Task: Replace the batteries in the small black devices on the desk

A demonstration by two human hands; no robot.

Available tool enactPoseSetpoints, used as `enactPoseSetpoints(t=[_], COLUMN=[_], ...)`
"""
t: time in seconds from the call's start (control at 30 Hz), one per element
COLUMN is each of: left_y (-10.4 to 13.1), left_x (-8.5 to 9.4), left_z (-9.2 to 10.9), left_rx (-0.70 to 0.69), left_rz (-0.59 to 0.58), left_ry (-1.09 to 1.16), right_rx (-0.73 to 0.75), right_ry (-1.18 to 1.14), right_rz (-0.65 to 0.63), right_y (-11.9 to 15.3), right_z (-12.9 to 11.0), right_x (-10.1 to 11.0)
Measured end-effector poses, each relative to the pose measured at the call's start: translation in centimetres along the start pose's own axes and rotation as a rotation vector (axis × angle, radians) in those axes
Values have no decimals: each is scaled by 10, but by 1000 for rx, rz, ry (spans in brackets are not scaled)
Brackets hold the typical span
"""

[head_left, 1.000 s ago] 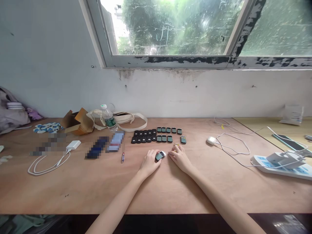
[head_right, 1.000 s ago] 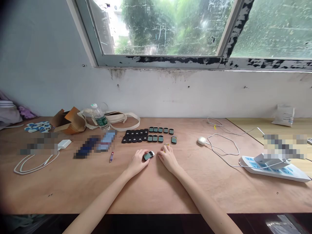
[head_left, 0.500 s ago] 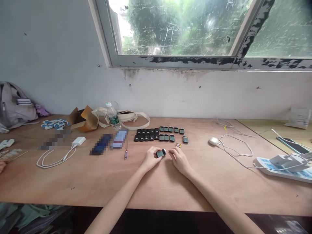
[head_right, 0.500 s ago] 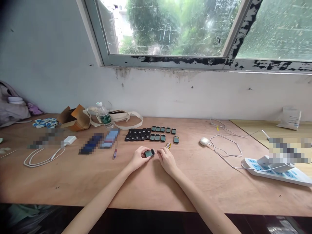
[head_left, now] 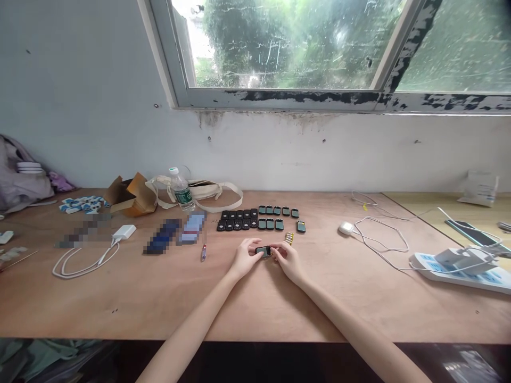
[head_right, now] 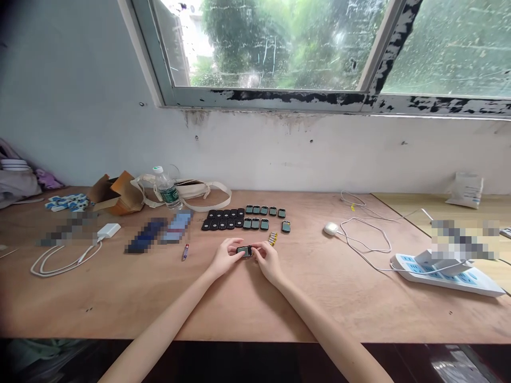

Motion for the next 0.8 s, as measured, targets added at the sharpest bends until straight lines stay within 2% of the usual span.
enactPoseSetpoints(t=[0.1,0.27,0.43,0.53,0.67,0.8], left_y=[0,1,0,-2,-3,-3], left_x=[2,0,-2,-2,-2,-1], left_z=[1,4,5,3,-1,-2], left_rx=[56,169,174,177,189,184], left_rz=[61,25,-8,-19,-2,13], left_ry=[76,141,195,214,198,178], right_rx=[38,17,36,97,171,183], right_ry=[86,101,138,210,291,297], right_rz=[52,63,71,82,81,66], right_y=[0,-3,-5,-5,-5,-7], right_z=[-6,-7,-3,0,1,1], right_x=[4,1,-6,-8,-9,-9])
Point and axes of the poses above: each hand's wrist, its own y-axis away from the middle knuckle, its own x-axis out of the back of the hand, z = x × y, the point moved 4 cm from there along -y, towards the middle knuckle, and after that the axes turned 1 degree about z, right-handed, at the moved point
